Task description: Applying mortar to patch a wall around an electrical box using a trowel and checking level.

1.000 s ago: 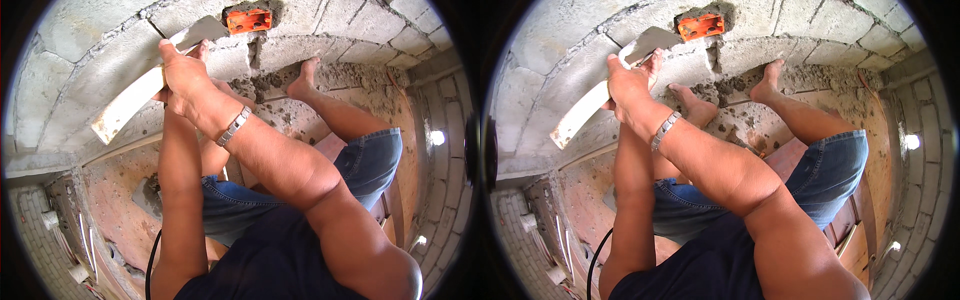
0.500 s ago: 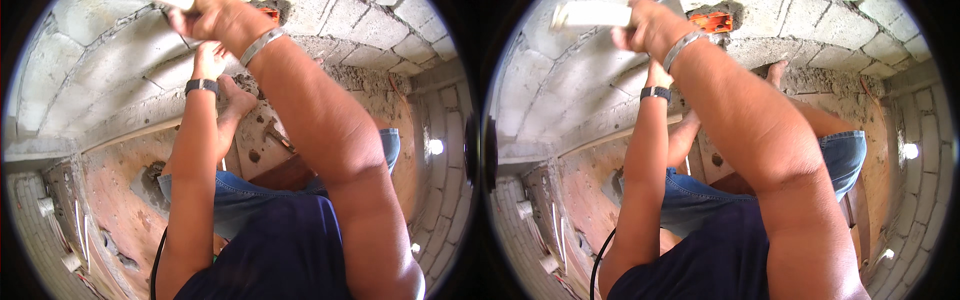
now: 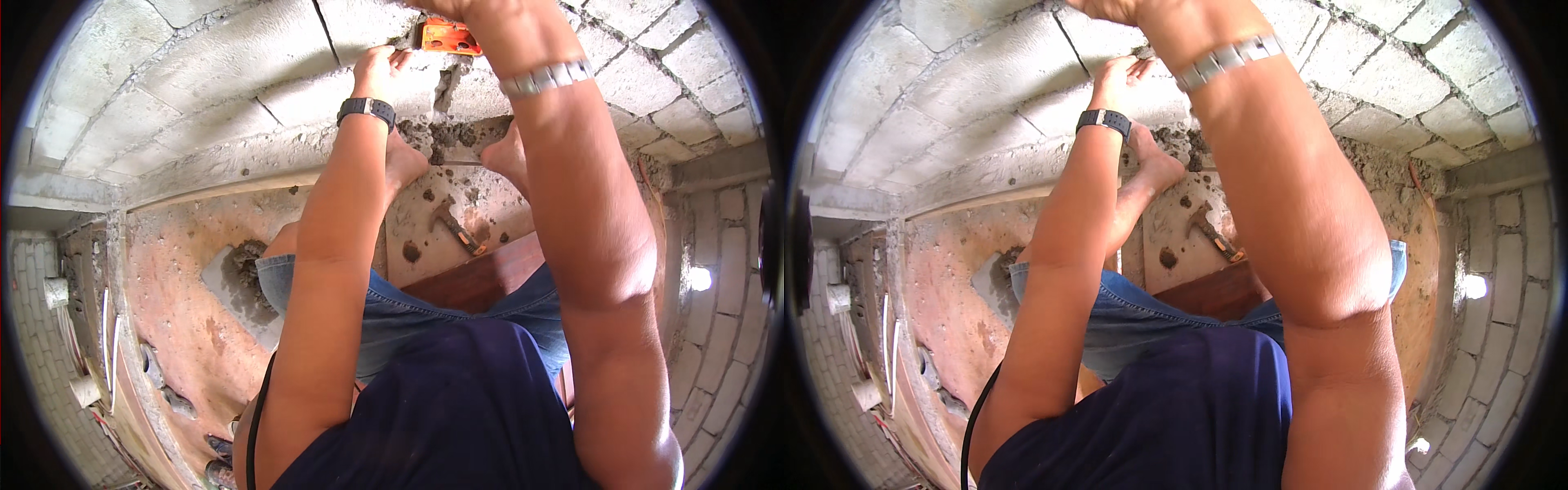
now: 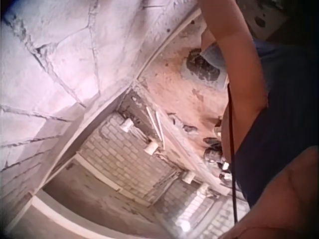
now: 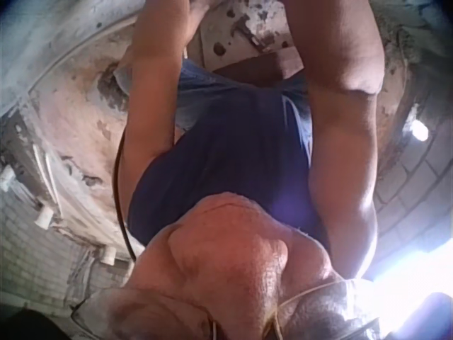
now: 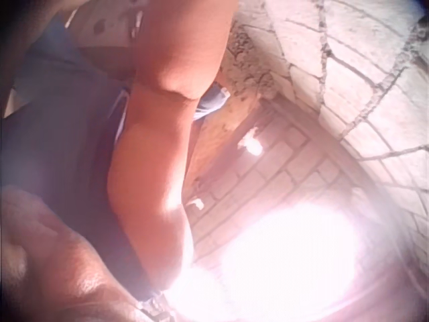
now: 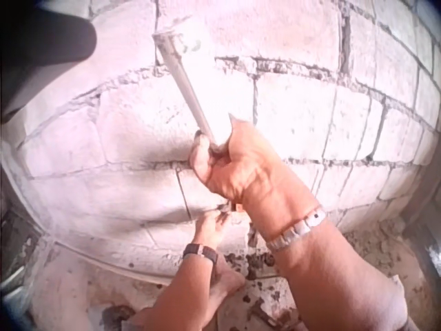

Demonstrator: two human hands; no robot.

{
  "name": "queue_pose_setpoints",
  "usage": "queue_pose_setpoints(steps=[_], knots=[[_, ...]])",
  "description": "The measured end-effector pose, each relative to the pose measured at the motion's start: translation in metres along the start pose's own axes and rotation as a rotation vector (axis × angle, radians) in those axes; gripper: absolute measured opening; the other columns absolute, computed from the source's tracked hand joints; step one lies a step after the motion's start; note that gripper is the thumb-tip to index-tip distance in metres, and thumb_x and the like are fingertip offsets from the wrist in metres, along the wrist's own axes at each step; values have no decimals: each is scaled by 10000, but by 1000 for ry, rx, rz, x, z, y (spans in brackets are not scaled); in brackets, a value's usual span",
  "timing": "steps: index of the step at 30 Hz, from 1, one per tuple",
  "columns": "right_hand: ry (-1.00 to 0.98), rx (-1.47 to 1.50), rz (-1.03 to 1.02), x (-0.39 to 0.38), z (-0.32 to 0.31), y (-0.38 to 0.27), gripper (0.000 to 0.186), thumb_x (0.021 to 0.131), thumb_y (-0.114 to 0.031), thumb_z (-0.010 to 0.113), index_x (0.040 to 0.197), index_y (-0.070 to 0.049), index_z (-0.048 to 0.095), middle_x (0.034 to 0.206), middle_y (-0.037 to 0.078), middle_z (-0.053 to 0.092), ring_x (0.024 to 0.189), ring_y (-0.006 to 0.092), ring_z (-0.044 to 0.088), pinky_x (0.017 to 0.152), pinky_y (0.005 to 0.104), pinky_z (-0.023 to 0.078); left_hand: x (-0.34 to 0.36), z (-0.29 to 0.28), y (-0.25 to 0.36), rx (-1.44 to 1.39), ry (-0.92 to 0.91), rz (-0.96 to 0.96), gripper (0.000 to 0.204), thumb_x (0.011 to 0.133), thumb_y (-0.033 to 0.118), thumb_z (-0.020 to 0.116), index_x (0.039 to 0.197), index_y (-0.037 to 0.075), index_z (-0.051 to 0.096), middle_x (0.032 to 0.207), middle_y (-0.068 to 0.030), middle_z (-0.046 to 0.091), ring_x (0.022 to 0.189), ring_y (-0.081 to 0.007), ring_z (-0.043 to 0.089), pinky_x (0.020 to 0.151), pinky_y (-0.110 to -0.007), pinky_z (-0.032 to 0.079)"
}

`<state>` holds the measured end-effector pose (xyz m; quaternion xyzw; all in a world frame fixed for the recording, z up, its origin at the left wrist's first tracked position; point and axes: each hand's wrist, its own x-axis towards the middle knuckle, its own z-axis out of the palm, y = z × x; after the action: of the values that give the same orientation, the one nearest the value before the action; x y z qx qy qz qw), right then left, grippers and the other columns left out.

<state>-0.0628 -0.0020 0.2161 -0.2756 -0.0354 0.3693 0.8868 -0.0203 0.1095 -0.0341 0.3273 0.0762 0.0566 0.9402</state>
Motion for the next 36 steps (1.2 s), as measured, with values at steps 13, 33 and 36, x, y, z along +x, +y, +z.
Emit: queue_pose_setpoints(steps=[13,33,36], knots=[[333,-369,-18,-213,-152,29,519,848,-550,588,900,-35,559,617,93,574,410,181,529,377,298,453,0,41,-3,-96,335,-27,193,911,58,513,1059,-42,442,1027,-178,470,909,-292,548,835,-391,564],[334,-298,80,-252,-294,57,449,842,-466,641,897,-28,564,662,91,593,516,202,587,467,329,503,3,88,-22,881,326,870,197,736,20,726,902,-42,643,812,-80,658,691,-131,609,651,-259,502],[336,-344,64,-256,-302,55,472,826,-489,652,889,-30,564,663,82,585,530,188,579,480,327,502,3,79,-21,1090,300,901,169,735,87,740,857,2,660,808,-93,656,723,-163,623,684,-285,498]])
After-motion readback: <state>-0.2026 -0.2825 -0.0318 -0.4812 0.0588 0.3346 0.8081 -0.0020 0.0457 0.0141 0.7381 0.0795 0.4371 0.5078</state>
